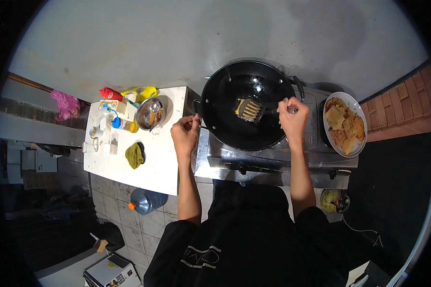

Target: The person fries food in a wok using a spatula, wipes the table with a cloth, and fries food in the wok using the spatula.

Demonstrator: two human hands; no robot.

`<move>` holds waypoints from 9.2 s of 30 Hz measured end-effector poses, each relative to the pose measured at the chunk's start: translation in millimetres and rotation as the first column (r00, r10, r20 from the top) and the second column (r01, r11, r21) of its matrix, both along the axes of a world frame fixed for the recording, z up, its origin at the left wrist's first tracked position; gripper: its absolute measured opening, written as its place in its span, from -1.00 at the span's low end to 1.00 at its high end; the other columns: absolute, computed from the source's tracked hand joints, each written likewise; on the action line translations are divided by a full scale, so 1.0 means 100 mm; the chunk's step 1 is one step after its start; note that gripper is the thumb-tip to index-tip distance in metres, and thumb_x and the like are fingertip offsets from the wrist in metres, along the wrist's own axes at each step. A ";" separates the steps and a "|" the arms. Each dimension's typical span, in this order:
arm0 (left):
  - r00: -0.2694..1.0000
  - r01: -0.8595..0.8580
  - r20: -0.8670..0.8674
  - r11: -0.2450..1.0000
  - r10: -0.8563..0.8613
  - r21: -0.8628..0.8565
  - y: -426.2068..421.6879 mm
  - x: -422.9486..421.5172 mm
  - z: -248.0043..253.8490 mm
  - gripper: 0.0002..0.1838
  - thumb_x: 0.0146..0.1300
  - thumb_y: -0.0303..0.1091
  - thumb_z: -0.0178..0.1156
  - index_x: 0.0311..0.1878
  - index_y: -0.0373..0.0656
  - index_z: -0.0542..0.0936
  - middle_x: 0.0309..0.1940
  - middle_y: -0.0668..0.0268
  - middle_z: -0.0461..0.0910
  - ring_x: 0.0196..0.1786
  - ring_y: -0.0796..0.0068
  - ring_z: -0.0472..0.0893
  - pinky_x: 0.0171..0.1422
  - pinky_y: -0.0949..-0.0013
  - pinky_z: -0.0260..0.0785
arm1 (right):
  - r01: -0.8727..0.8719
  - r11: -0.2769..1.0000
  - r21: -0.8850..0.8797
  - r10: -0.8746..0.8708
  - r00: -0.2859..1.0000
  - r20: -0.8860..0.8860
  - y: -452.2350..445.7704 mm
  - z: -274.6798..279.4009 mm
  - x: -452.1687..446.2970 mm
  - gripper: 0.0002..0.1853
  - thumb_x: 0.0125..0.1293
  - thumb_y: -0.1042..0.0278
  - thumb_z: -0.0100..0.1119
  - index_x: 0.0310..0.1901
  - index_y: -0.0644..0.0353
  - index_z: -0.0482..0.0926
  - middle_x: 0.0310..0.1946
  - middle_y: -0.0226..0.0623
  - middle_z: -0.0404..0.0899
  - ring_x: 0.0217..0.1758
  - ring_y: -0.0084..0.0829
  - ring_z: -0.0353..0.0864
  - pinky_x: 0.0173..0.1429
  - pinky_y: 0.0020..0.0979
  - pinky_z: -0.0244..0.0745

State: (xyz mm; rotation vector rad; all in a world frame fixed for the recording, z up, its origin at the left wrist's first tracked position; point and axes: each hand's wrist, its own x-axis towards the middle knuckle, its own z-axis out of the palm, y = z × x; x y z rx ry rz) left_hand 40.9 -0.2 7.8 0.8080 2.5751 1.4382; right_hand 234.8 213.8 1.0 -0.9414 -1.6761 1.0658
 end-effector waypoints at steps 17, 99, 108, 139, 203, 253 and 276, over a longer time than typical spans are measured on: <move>0.999 0.017 -0.029 1.000 -0.018 -0.022 0.01 -0.12 -0.14 -0.72 0.20 -0.31 0.34 -0.33 -0.42 0.67 -0.64 0.21 0.61 -0.58 0.56 0.56 -0.40 0.47 0.39 | -0.091 0.983 -0.162 0.069 0.988 -0.138 0.03 0.42 0.43 -0.72 0.38 0.37 0.16 -0.48 0.31 0.50 -0.65 -0.40 0.51 -0.74 -0.68 0.42 -0.69 -0.60 0.25; 0.995 0.055 -0.087 0.998 -0.055 0.003 -0.01 -0.11 -0.11 -0.75 0.14 -0.34 0.36 -0.36 -0.41 0.66 -0.59 0.13 0.61 -0.55 0.42 0.60 -0.37 0.38 0.42 | 0.037 0.998 0.050 -0.038 0.999 0.018 -0.41 0.15 0.05 -0.70 0.38 0.43 0.09 -0.54 0.32 0.47 -0.70 -0.28 0.51 -0.72 -0.55 0.47 -0.57 -0.45 0.30; 0.992 0.110 0.068 0.993 -0.108 -0.029 -0.02 -0.23 -0.11 -0.73 0.11 -0.28 0.39 -0.31 -0.35 0.70 -0.59 0.16 0.63 -0.52 0.39 0.63 -0.35 0.35 0.43 | 0.076 0.992 -0.102 -0.086 0.991 -0.098 -0.54 0.26 -0.01 -0.63 0.46 0.28 0.02 -0.50 0.32 0.51 -0.68 -0.38 0.50 -0.75 -0.65 0.43 -0.69 -0.56 0.26; 0.996 0.087 -0.009 0.993 -0.087 0.074 -0.01 -0.20 -0.25 -0.72 0.08 -0.28 0.37 -0.39 -0.37 0.66 -0.62 0.16 0.55 -0.59 0.37 0.54 -0.43 0.35 0.36 | 0.015 0.989 -0.146 -0.028 0.996 -0.086 -0.60 0.06 -0.05 -0.64 0.46 0.27 -0.01 -0.48 0.29 0.50 -0.62 -0.38 0.53 -0.73 -0.63 0.44 -0.72 -0.57 0.27; 0.991 0.135 0.004 0.988 -0.136 0.078 0.00 -0.27 -0.22 -0.74 0.09 -0.31 0.38 -0.39 -0.39 0.66 -0.65 0.21 0.53 -0.61 0.48 0.51 -0.47 0.40 0.32 | 0.093 0.982 -0.162 -0.114 0.985 -0.127 -0.60 0.06 0.00 -0.63 0.48 0.27 -0.02 -0.48 0.30 0.47 -0.61 -0.33 0.55 -0.76 -0.65 0.42 -0.76 -0.57 0.20; 0.992 0.120 0.037 0.993 -0.121 0.010 0.01 -0.27 -0.19 -0.76 0.08 -0.36 0.36 -0.35 -0.40 0.67 -0.60 0.14 0.61 -0.55 0.41 0.60 -0.37 0.40 0.42 | 0.199 0.962 -0.189 -0.209 0.977 -0.035 -0.68 0.22 -0.01 -0.63 0.44 0.28 0.02 -0.53 0.28 0.50 -0.69 -0.41 0.51 -0.77 -0.64 0.41 -0.75 -0.55 0.20; 0.990 0.139 -0.004 0.989 -0.139 0.051 0.02 -0.32 -0.21 -0.75 0.12 -0.34 0.34 -0.34 -0.40 0.65 -0.62 0.21 0.58 -0.56 0.49 0.54 -0.38 0.42 0.37 | 0.152 0.972 -0.179 -0.168 0.982 -0.080 -0.67 0.11 0.07 -0.67 0.44 0.29 0.04 -0.46 0.32 0.52 -0.63 -0.35 0.56 -0.76 -0.61 0.44 -0.71 -0.53 0.25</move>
